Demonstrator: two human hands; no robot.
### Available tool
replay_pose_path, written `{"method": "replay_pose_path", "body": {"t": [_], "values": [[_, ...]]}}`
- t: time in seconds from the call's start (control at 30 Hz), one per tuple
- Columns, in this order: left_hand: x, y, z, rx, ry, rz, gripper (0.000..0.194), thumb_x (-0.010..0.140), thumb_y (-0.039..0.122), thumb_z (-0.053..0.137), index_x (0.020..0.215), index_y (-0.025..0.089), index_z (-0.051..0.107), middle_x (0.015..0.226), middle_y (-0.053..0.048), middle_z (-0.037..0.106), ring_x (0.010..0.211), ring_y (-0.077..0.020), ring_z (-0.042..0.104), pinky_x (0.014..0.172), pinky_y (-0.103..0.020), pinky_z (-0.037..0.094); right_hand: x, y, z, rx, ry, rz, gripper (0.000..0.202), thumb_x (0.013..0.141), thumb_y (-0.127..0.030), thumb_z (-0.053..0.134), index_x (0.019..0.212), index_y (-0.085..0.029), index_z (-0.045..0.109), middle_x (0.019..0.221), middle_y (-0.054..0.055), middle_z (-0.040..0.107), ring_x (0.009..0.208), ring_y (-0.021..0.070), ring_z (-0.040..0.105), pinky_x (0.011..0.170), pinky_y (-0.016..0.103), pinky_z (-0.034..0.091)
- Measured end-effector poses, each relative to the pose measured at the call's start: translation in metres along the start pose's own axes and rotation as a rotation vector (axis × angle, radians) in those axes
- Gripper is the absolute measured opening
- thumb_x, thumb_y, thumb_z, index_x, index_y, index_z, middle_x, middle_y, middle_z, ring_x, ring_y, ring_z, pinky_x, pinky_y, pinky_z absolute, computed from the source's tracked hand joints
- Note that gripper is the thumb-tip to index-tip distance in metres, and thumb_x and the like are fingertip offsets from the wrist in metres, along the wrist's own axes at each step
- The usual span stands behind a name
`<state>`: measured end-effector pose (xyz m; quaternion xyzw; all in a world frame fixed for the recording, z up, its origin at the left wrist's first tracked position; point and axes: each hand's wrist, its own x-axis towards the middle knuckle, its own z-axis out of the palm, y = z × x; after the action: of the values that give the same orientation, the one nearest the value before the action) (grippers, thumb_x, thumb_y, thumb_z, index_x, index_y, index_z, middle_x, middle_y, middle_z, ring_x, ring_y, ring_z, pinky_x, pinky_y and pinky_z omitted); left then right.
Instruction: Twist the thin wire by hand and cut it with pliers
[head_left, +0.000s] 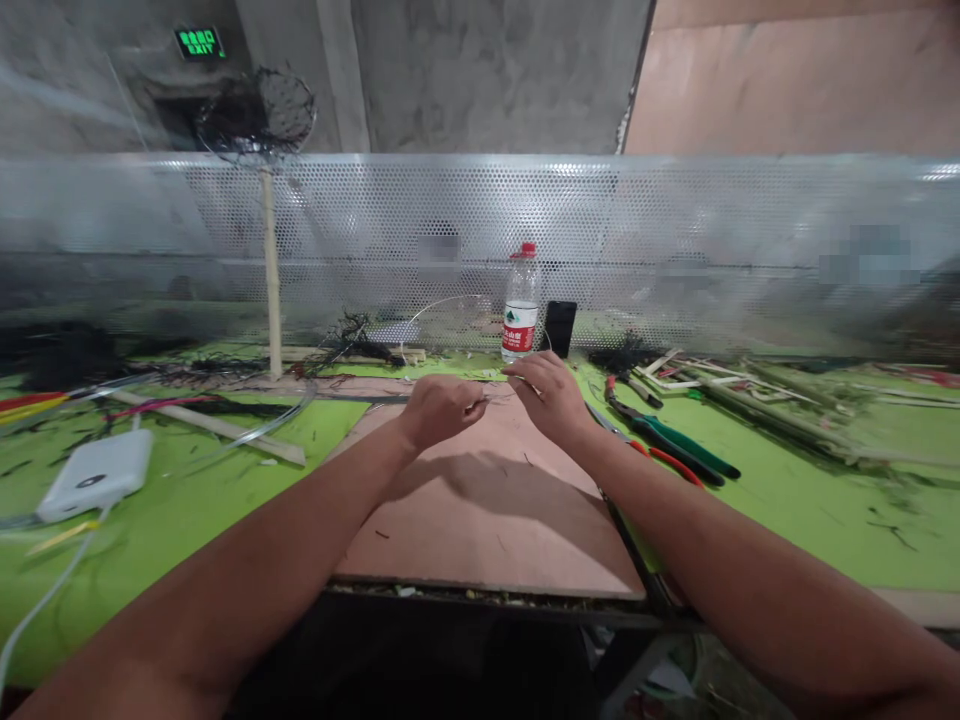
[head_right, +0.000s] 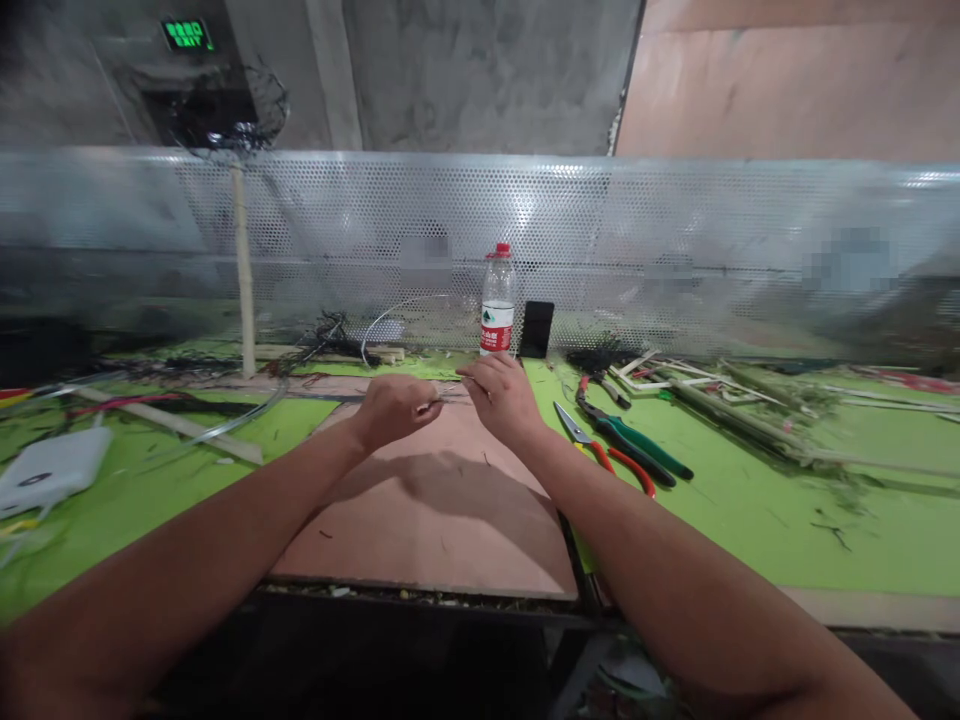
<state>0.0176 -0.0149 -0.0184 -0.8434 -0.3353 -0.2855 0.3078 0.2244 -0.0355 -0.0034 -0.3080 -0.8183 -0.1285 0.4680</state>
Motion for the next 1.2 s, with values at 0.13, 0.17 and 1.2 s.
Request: {"method": "replay_pose_path", "body": {"t": [0.13,0.17,1.2], "values": [[-0.001,0.002,-0.001,0.016,-0.074,0.231,0.025,0.085,0.024,0.042,0.067,0.017,0.059,0.062,-0.004,0.057,0.061,-0.0146,0.052,0.056,-0.027,0.032,-0.006,0.009,0.011,0.118,-0.243,0.047,0.026,0.086,-0.017,0.045,0.104,-0.018,0.064,0.105,0.009,0.065,0.101,0.0192,0.056,0.088,0.035,0.042],[-0.001,0.002,-0.002,0.016,-0.089,0.290,0.024,0.085,0.022,0.042,0.069,0.017,0.059,0.063,-0.004,0.057,0.062,-0.0145,0.052,0.057,-0.027,0.033,-0.008,0.011,0.013,0.165,-0.321,0.064,0.027,0.086,-0.016,0.045,0.104,-0.018,0.064,0.105,0.009,0.065,0.100,0.0184,0.057,0.087,0.034,0.043],[0.004,0.012,-0.004,-0.055,-0.141,-0.043,0.025,0.090,0.030,0.038,0.080,0.018,0.058,0.073,-0.005,0.064,0.066,-0.0166,0.058,0.056,-0.026,0.035,0.000,0.000,0.007,-0.228,-0.183,-0.091,0.026,0.086,-0.022,0.048,0.069,-0.016,0.066,0.068,0.007,0.059,0.072,0.0182,0.046,0.071,0.032,0.035]]}}
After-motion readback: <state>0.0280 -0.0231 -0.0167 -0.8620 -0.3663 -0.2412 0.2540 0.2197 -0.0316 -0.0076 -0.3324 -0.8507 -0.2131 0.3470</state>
